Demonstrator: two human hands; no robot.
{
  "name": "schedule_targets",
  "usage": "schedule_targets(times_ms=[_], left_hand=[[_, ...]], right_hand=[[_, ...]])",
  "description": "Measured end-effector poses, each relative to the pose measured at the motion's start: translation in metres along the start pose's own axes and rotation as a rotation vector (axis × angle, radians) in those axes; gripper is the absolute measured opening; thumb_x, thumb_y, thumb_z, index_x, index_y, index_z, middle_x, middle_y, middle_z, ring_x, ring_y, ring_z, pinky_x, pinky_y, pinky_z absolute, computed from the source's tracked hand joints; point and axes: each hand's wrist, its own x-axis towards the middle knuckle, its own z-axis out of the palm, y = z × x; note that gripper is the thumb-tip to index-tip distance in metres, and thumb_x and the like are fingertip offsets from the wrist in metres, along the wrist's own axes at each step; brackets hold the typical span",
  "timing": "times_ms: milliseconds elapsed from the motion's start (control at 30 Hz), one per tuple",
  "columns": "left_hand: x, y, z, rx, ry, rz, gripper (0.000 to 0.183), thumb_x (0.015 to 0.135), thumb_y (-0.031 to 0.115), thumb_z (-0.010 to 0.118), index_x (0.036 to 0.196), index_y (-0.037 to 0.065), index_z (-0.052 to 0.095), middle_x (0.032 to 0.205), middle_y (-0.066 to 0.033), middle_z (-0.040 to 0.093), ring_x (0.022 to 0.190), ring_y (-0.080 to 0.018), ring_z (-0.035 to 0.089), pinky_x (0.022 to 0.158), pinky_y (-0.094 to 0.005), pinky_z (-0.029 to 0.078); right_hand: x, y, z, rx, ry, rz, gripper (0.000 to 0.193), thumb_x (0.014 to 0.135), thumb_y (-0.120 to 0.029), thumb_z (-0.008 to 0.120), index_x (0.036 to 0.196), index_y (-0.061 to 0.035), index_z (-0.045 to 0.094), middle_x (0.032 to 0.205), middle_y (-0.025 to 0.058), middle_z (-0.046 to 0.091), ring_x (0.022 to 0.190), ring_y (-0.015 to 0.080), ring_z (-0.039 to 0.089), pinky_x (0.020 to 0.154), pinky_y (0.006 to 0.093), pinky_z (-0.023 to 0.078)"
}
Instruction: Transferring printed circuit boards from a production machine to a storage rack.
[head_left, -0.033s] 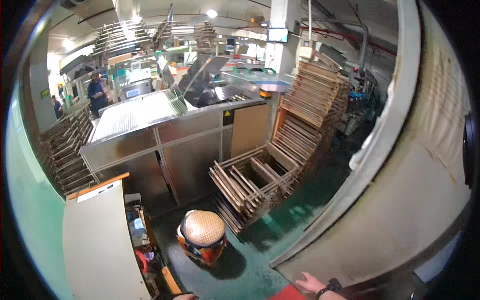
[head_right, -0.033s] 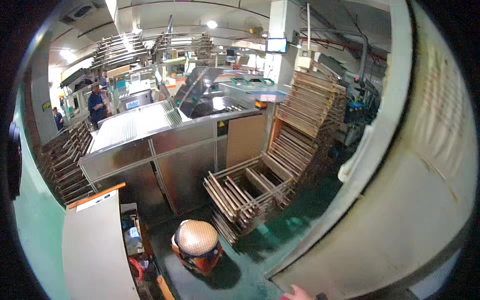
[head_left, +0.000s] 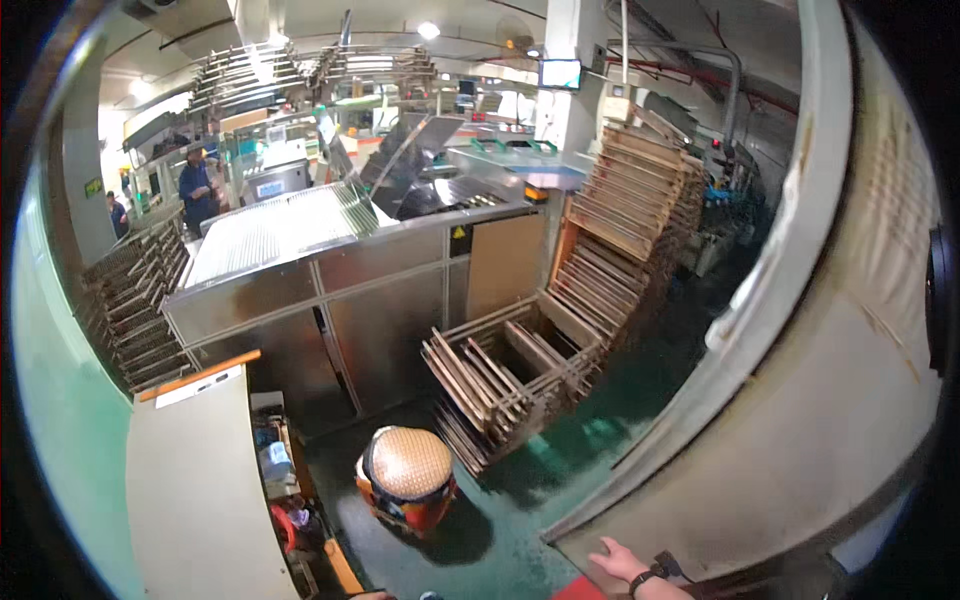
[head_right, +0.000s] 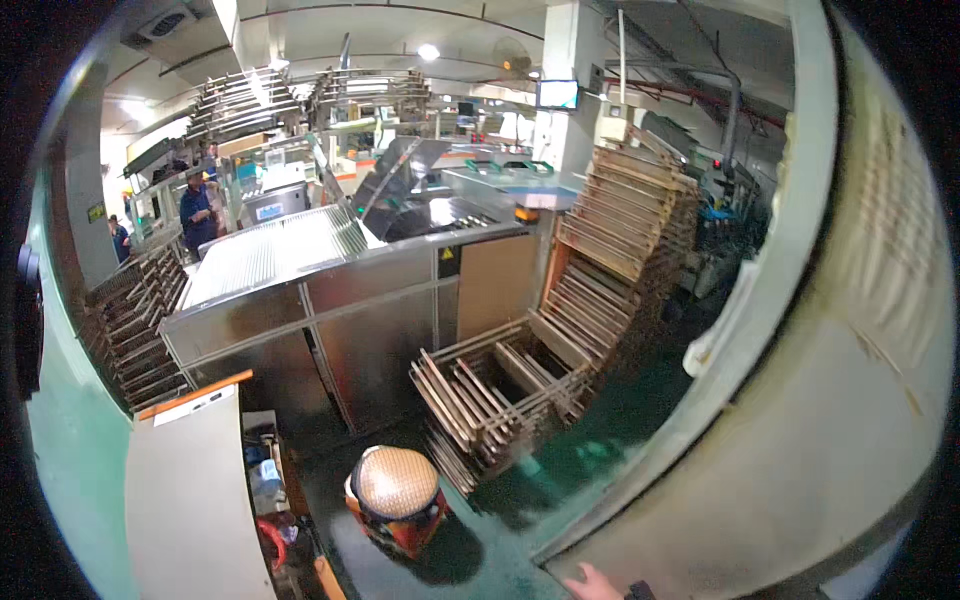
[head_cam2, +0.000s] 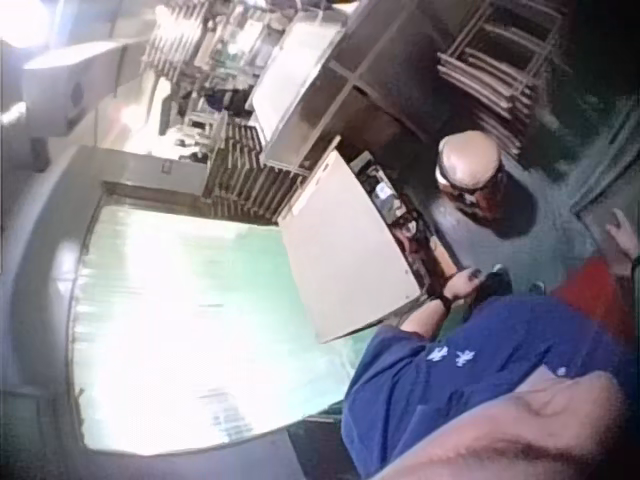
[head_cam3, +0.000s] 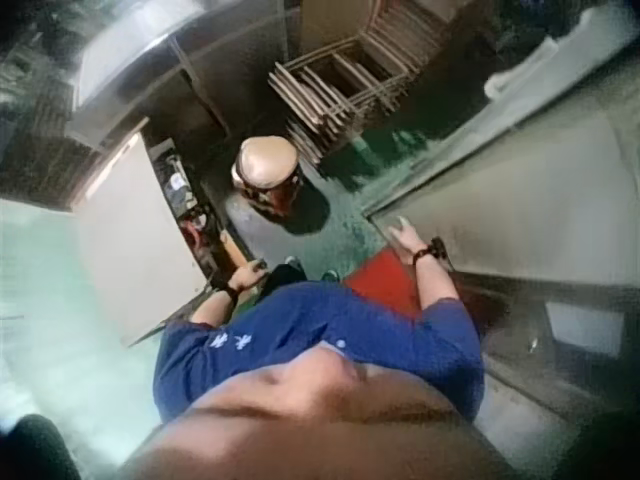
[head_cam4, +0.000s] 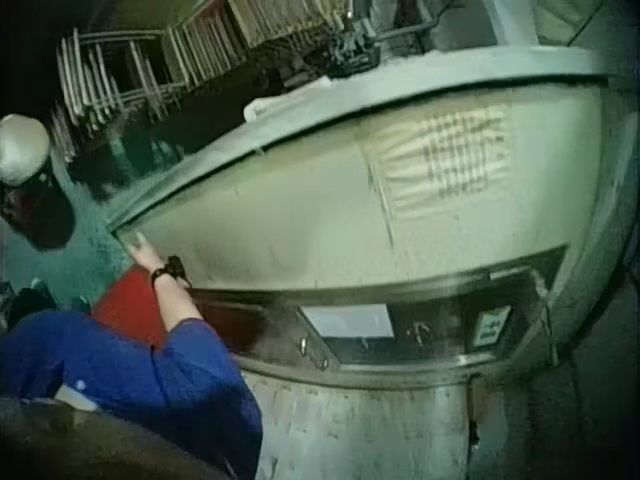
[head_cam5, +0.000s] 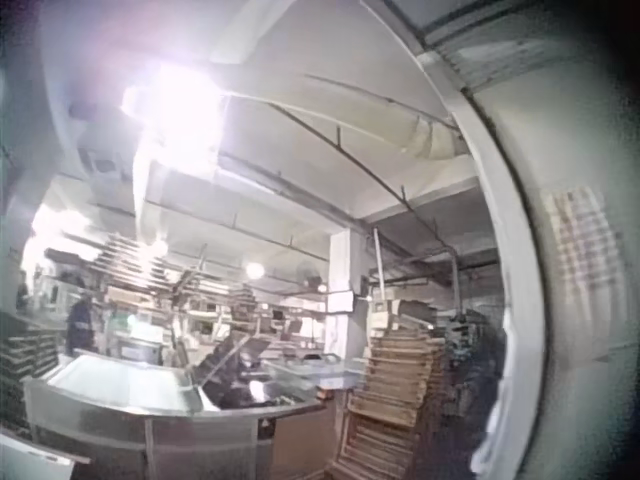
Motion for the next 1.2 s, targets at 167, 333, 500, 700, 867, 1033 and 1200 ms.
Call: schedule_targets(times_ms=[167, 333, 500, 700, 867, 1033, 1200], left_hand=[[0.073, -0.033, -0.027, 0.036, 0.028, -0.061, 0.057, 0.094, 0.049, 0.063, 0.132, 0.007, 0.064, 0.124, -0.0185, 0.069, 0.113, -0.0352, 0.066, 0.096, -0.0419, 0.052], [0.139, -0.119, -0.062, 0.024, -0.01, -0.028, 0.054, 0.095, 0.047, 0.06, 0.134, 0.011, 0.064, 0.134, -0.0173, 0.064, 0.122, -0.039, 0.058, 0.106, -0.0436, 0.046], [0.208, -0.003, -0.185, -0.028, 0.184, -0.12, 0.042, 0.095, 0.03, 0.067, 0.126, 0.002, 0.066, 0.125, -0.0167, 0.069, 0.113, -0.035, 0.064, 0.1, -0.0405, 0.049], [0.28, 0.071, -0.242, -0.203, 0.314, -0.066, 0.041, 0.098, 0.029, 0.066, 0.127, 0.001, 0.065, 0.12, -0.0185, 0.071, 0.111, -0.0286, 0.066, 0.098, -0.0369, 0.05], [0.323, 0.079, -0.234, -0.195, 0.305, -0.282, 0.046, 0.095, 0.037, 0.067, 0.125, 0.002, 0.066, 0.119, -0.0215, 0.071, 0.114, -0.0324, 0.067, 0.096, -0.0394, 0.052], [0.359, 0.141, -0.242, -0.15, 0.255, -0.487, 0.047, 0.095, 0.041, 0.066, 0.123, 0.003, 0.068, 0.118, -0.0214, 0.071, 0.113, -0.0359, 0.066, 0.097, -0.043, 0.052], [0.442, 0.241, -0.278, -0.177, 0.447, -0.253, 0.051, 0.096, 0.046, 0.063, 0.127, 0.006, 0.067, 0.127, -0.0203, 0.066, 0.121, -0.0384, 0.06, 0.104, -0.0444, 0.047]], right_hand=[[0.158, -0.088, -0.002, 0.246, 0.02, -0.212, 0.084, 0.089, -0.043, 0.075, 0.15, 0.003, 0.039, 0.131, 0.0272, 0.062, 0.124, 0.0357, 0.06, 0.104, 0.0426, 0.048], [0.254, -0.194, -0.041, 0.133, 0.071, -0.467, 0.086, 0.089, -0.043, 0.075, 0.15, 0.0042, 0.037, 0.136, 0.0291, 0.058, 0.124, 0.0386, 0.059, 0.104, 0.0449, 0.048], [0.361, -0.228, -0.16, 0.365, 0.435, -0.322, 0.075, 0.094, -0.03, 0.073, 0.152, -0.0021, 0.035, 0.137, 0.0224, 0.058, 0.123, 0.0279, 0.059, 0.102, 0.0407, 0.048], [0.445, -0.312, -0.385, 0.711, 0.814, -0.435, 0.073, 0.096, -0.037, 0.067, 0.152, -0.0022, 0.035, 0.122, 0.0101, 0.063, 0.102, 0.0218, 0.062, 0.086, 0.0351, 0.051], [0.492, -0.361, -0.578, 0.988, 0.862, -0.754, 0.057, 0.098, -0.042, 0.064, 0.143, -0.0112, 0.047, 0.11, -0.0052, 0.055, 0.098, 0.0091, 0.049, 0.08, 0.0327, 0.047], [0.574, -0.4, -0.748, 1.071, 0.847, -0.964, 0.059, 0.099, -0.044, 0.063, 0.146, -0.0134, 0.046, 0.132, 0.0049, 0.054, 0.119, 0.0196, 0.051, 0.093, 0.0361, 0.045], [0.666, -0.427, -0.868, 1.278, 0.693, -1.0, 0.078, 0.097, -0.049, 0.064, 0.153, -0.0037, 0.034, 0.155, 0.0222, 0.035, 0.137, 0.0299, 0.044, 0.108, 0.0409, 0.044]])
